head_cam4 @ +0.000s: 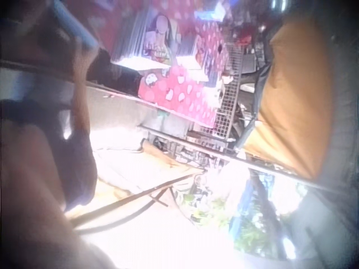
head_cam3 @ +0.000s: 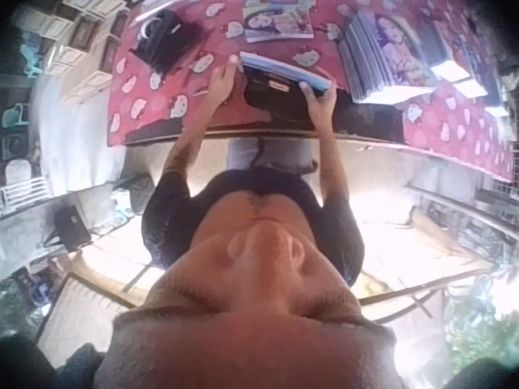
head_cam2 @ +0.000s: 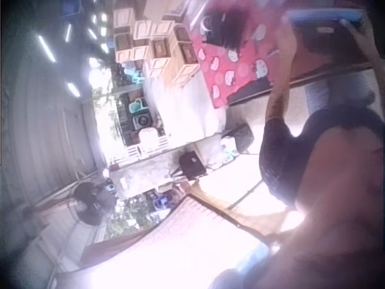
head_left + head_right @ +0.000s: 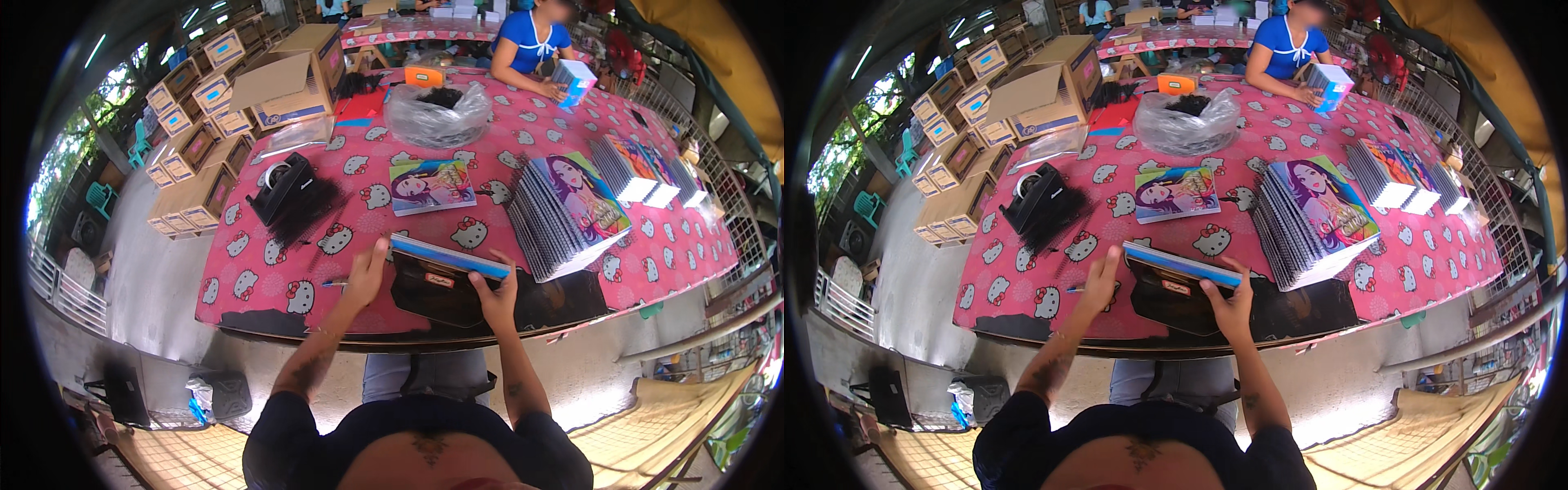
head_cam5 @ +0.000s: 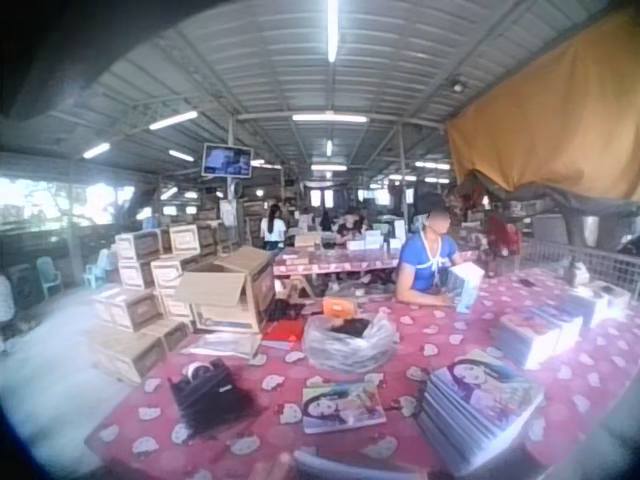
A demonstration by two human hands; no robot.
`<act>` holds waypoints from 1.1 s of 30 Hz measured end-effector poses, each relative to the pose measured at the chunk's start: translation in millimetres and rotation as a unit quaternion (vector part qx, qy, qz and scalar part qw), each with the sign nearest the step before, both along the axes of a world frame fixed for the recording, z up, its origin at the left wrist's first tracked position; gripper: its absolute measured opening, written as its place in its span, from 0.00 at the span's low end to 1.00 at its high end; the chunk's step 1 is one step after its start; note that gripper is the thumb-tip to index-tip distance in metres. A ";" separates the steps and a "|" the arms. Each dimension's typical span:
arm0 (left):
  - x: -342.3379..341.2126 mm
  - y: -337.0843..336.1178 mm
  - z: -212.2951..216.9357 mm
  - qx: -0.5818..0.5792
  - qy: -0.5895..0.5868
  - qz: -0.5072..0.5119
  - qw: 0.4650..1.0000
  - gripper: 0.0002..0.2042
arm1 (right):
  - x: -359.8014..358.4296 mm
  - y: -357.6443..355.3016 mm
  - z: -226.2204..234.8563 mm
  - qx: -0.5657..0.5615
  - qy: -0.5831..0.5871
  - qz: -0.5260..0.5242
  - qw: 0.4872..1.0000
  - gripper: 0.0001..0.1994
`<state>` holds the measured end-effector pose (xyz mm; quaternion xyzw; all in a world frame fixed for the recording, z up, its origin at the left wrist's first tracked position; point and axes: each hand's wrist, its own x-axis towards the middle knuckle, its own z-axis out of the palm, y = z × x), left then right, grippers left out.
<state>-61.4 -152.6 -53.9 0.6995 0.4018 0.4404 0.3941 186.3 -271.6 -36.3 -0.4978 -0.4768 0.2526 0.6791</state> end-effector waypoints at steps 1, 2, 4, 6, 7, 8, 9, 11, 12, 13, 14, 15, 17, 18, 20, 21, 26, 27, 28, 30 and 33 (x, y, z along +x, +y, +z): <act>-12.4 24.5 23.2 0.035 0.159 0.009 0.987 0.23 | 5.2 -3.2 -2.3 0.001 -0.011 -0.008 1.000 0.29; -29.1 53.5 26.0 0.122 0.254 0.124 0.951 0.20 | 8.1 -4.8 -2.4 0.008 -0.022 -0.004 1.000 0.29; -61.2 107.0 -0.9 0.170 0.360 0.264 0.878 0.17 | 12.6 -4.1 -0.3 0.001 -0.034 0.010 0.999 0.31; -66.1 115.8 -17.6 0.154 0.333 0.282 0.886 0.16 | 11.8 -9.8 1.0 0.023 -0.066 -0.027 0.997 0.34; -59.9 114.6 -14.3 0.174 0.283 0.278 0.901 0.14 | 11.4 -9.2 11.2 0.058 -0.096 -0.064 0.992 0.36; -55.0 112.1 -11.1 0.194 0.231 0.275 0.913 0.13 | 10.7 -9.5 23.6 0.094 -0.125 -0.099 0.983 0.37; -49.3 106.6 0.5 0.220 0.205 0.241 0.923 0.13 | 6.7 -12.3 42.1 0.130 -0.187 -0.167 0.959 0.35; -42.1 73.2 33.1 0.262 0.157 0.171 0.937 0.13 | -7.6 -17.6 80.1 0.122 -0.369 -0.128 0.912 0.28; -36.5 52.7 45.6 0.224 0.128 0.112 0.960 0.12 | -17.4 -14.8 90.1 0.115 -0.455 -0.104 0.877 0.25; -28.6 31.1 56.9 0.184 0.097 0.052 0.977 0.12 | -31.8 -5.6 92.6 0.111 -0.469 -0.081 0.872 0.22; -23.0 11.9 65.6 0.143 0.067 -0.006 0.987 0.11 | -48.9 6.9 94.4 0.110 -0.483 -0.057 0.867 0.18; -17.4 -3.3 71.8 0.160 0.055 0.019 0.985 0.11 | -58.2 16.3 94.8 0.108 -0.498 -0.035 0.860 0.15; -8.6 -27.9 80.0 0.197 0.030 0.071 0.977 0.09 | -61.3 35.6 77.7 0.043 -0.498 -0.005 0.866 0.11; -9.2 -37.6 81.9 0.194 0.044 0.073 0.977 0.09 | -63.8 43.1 71.8 0.016 -0.497 0.014 0.867 0.10; -7.7 -47.9 81.5 0.188 0.065 0.073 0.977 0.08 | -64.5 49.2 70.3 0.050 -0.482 -0.007 0.875 0.07; -6.6 -49.0 76.5 0.194 0.055 0.072 0.977 0.08 | -65.9 48.9 69.9 0.065 -0.474 -0.015 0.878 0.06; -2.2 -42.1 64.4 0.217 0.026 0.085 0.972 0.09 | -65.4 48.9 72.9 0.042 -0.472 -0.004 0.881 0.05; -0.1 -40.1 63.4 0.247 0.028 0.087 0.965 0.09 | -65.0 49.2 72.0 0.046 -0.468 -0.007 0.883 0.05; 1.7 -39.4 62.7 0.237 0.031 0.078 0.968 0.09 | -64.1 49.5 70.6 0.047 -0.469 -0.008 0.882 0.05; 3.0 -40.0 59.6 0.218 0.034 0.056 0.974 0.10 | -62.3 50.1 68.7 0.048 -0.473 -0.014 0.880 0.06; -6.2 -33.8 57.7 0.221 0.061 0.058 0.972 0.10 | -65.2 48.7 72.2 0.057 -0.478 -0.004 0.876 0.06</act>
